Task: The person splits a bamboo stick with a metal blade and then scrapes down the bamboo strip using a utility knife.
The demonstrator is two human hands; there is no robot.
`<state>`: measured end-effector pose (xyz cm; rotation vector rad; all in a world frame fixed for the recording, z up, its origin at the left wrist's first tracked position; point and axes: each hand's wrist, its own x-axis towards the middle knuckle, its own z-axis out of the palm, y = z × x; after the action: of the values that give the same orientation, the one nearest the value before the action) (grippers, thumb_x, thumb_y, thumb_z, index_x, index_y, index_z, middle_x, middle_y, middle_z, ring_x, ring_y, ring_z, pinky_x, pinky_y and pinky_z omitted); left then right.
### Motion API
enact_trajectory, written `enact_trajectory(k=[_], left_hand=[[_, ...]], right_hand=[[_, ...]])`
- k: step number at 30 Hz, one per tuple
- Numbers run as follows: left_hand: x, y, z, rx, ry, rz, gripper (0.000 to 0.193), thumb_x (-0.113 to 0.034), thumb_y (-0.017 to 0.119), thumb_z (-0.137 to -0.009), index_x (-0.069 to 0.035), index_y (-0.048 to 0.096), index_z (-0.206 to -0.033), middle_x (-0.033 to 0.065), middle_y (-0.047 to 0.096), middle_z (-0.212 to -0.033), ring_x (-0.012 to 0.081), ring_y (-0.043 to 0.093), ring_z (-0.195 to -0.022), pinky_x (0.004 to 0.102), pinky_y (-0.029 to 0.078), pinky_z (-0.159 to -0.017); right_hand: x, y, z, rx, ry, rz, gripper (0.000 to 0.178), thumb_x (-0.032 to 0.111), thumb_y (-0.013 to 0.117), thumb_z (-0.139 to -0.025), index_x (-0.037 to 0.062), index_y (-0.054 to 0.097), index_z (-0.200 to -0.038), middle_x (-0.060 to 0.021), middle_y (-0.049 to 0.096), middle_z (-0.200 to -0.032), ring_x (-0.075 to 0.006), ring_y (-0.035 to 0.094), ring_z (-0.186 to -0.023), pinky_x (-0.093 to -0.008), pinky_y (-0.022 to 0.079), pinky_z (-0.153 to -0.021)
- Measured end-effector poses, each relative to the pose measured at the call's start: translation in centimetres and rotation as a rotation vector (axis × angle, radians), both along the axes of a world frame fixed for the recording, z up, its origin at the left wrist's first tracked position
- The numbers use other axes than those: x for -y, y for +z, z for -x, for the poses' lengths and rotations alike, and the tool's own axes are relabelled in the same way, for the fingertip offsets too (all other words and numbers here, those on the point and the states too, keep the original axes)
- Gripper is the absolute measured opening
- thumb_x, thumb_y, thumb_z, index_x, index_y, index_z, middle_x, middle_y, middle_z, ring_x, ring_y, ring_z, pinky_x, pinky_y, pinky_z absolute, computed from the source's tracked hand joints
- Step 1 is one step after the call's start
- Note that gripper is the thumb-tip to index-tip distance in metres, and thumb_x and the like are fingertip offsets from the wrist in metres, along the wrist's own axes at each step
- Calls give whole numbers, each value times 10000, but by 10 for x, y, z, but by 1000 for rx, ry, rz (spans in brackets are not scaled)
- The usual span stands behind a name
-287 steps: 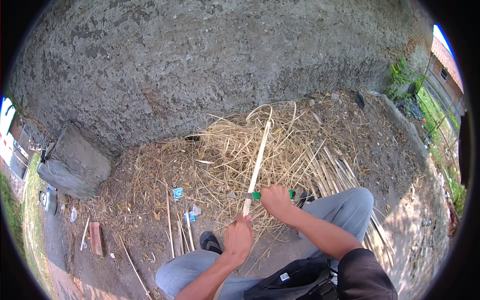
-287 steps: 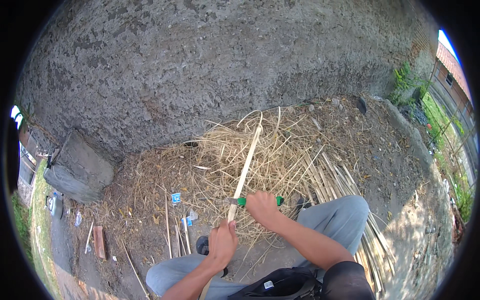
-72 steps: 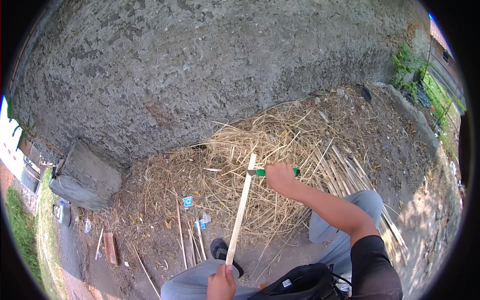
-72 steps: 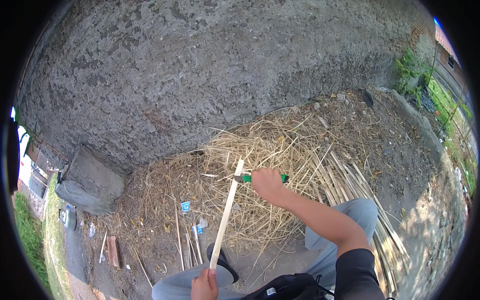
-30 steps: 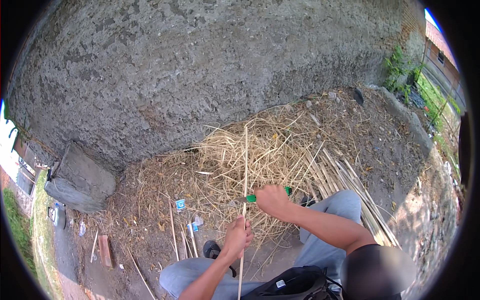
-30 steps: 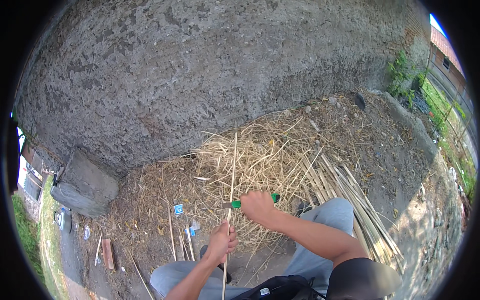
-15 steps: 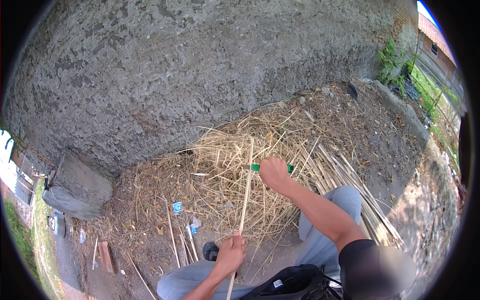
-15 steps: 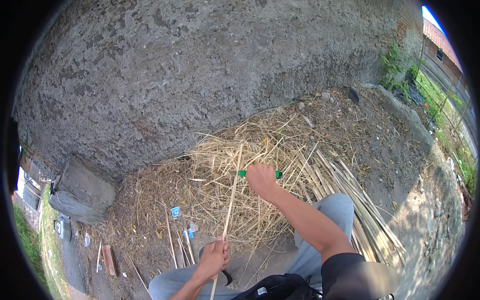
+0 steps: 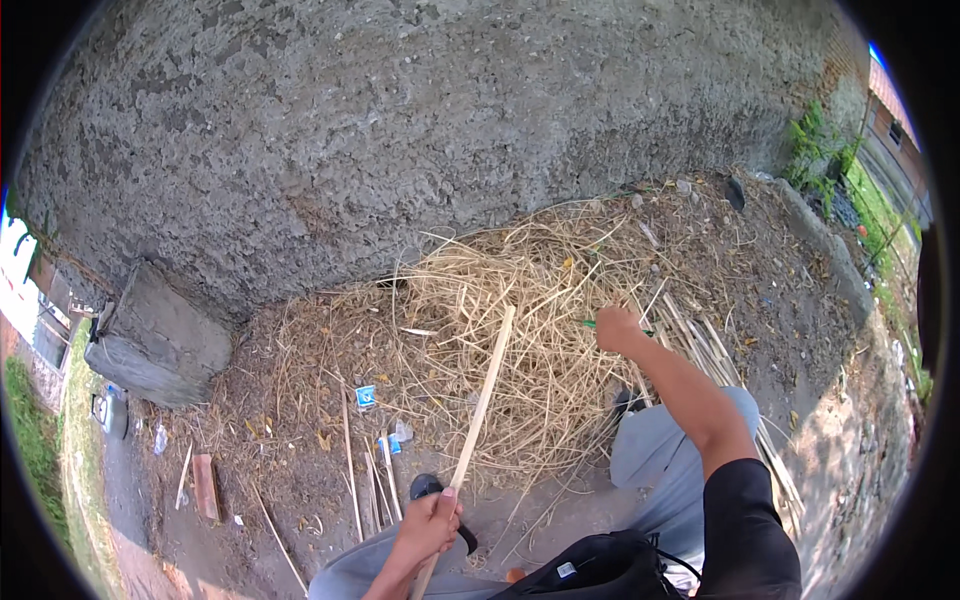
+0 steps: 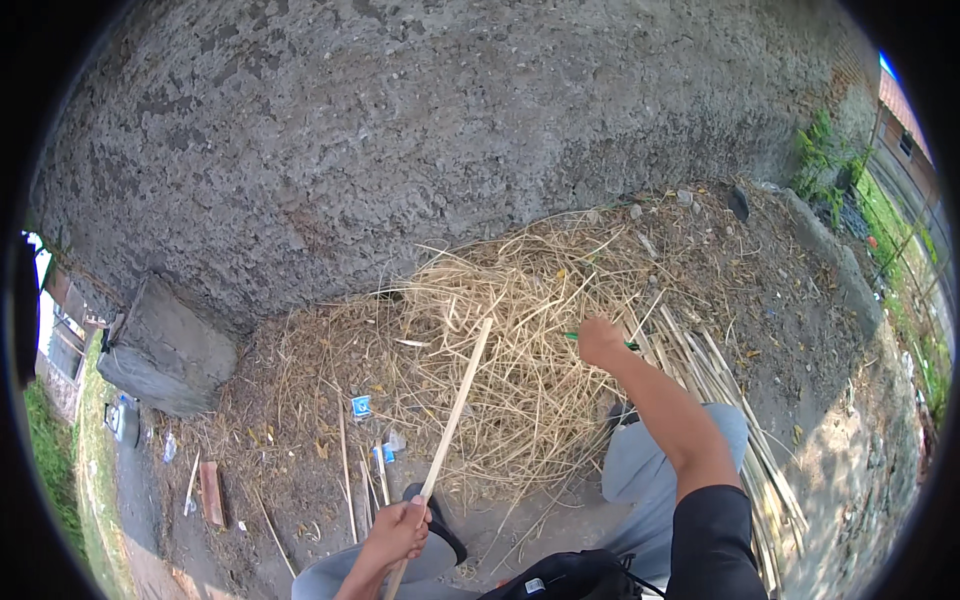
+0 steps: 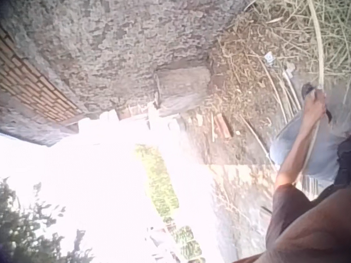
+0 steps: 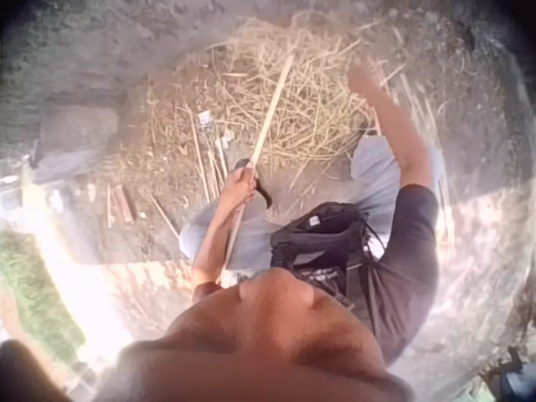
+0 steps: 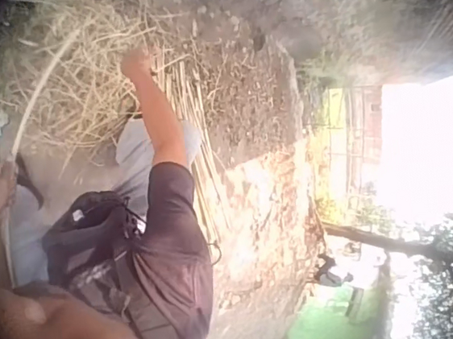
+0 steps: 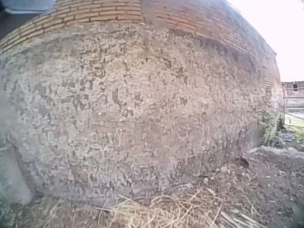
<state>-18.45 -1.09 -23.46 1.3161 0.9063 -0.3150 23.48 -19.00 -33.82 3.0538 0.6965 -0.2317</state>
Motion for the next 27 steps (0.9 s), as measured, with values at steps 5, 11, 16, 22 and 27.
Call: enact_trajectory(k=[5, 11, 16, 22, 27], left_hand=[[16, 5, -22, 182, -83, -70, 248, -220, 450, -1009, 27, 454, -988, 93, 556, -683, 144, 535, -461, 295, 485, -417], [21, -11, -25, 342, 70, 18, 137, -57, 442, -950, 57, 417, -1020, 196, 606, -933, 191, 621, -560, 311, 546, -481], [21, -9, -43, 369, 48, 142, 186, 6, 377, -892, 42, 431, -1066, 191, 608, -950, 130, 513, -516, 258, 441, -426], [35, 4, -55, 288, 6, 370, 200, -201, 408, -1015, -39, 479, -1109, 64, 540, -780, 89, 401, -504, 245, 402, -434], [46, 7, -62, 339, 162, 442, 285, -298, 345, -1047, -57, 495, -1034, 14, 444, -705, 76, 364, -491, 216, 339, -422]], right_hand=[[-35, 81, 59, -158, 106, -102, 216, 124, 646, -748, -7, 673, -919, -210, 672, -919, -352, 673, -894, -448, 546, -788], [-14, 115, 111, -150, 190, -196, 178, 135, 641, -742, -3, 672, -850, -216, 666, -839, -371, 672, -816, -463, 545, -738], [-10, 121, 146, -104, 325, -387, 163, 100, 596, -737, 6, 657, -856, -217, 650, -765, -359, 675, -773, -466, 538, -663], [-29, 101, 137, 109, 418, -450, 91, 63, 566, -742, 14, 627, -787, -194, 635, -657, -352, 662, -610, -462, 522, -540], [-37, 94, 131, 76, 402, -515, 121, 53, 559, -720, 17, 639, -803, -204, 628, -644, -379, 646, -601, -480, 516, -557]])
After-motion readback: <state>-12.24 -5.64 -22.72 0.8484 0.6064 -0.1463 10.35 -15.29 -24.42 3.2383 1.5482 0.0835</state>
